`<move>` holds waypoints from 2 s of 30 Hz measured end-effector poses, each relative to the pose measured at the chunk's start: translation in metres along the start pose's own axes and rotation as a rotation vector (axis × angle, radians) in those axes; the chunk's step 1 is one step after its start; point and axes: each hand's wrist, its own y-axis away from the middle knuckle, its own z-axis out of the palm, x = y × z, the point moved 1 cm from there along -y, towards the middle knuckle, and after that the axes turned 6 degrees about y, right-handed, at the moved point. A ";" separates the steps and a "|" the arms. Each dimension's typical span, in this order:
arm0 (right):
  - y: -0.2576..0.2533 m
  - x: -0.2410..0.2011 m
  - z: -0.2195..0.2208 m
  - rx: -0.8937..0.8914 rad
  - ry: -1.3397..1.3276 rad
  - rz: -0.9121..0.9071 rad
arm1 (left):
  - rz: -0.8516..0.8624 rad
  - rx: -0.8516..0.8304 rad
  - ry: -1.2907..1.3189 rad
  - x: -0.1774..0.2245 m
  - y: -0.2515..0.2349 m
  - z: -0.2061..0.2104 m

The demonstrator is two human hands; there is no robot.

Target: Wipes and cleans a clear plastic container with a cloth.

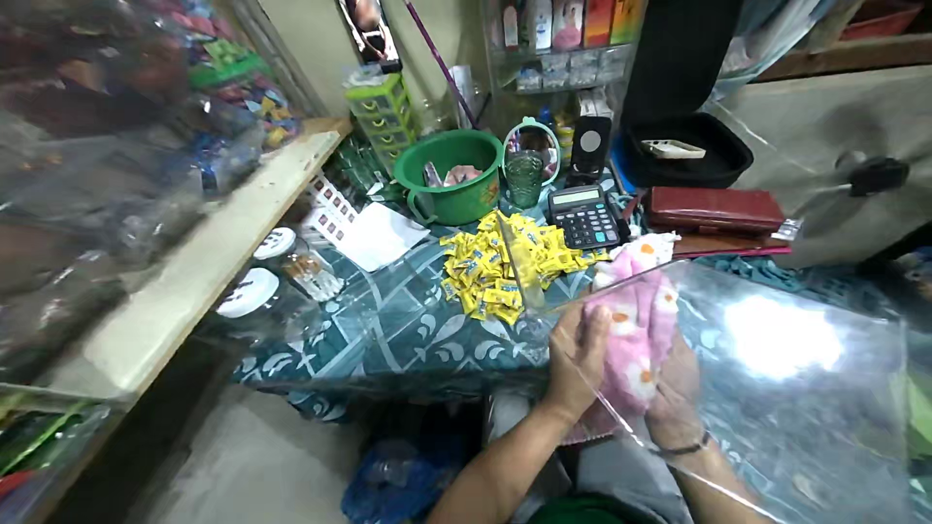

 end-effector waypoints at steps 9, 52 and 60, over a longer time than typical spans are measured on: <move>0.006 -0.052 -0.044 -0.022 0.039 -0.170 | 0.011 0.107 0.282 0.014 -0.024 -0.028; 0.026 0.048 -0.047 -0.267 1.781 -0.617 | 0.335 0.090 -0.255 -0.004 -0.056 -0.002; 0.015 -0.007 -0.019 -0.175 1.750 -0.931 | 0.137 -0.109 0.006 0.034 -0.040 -0.044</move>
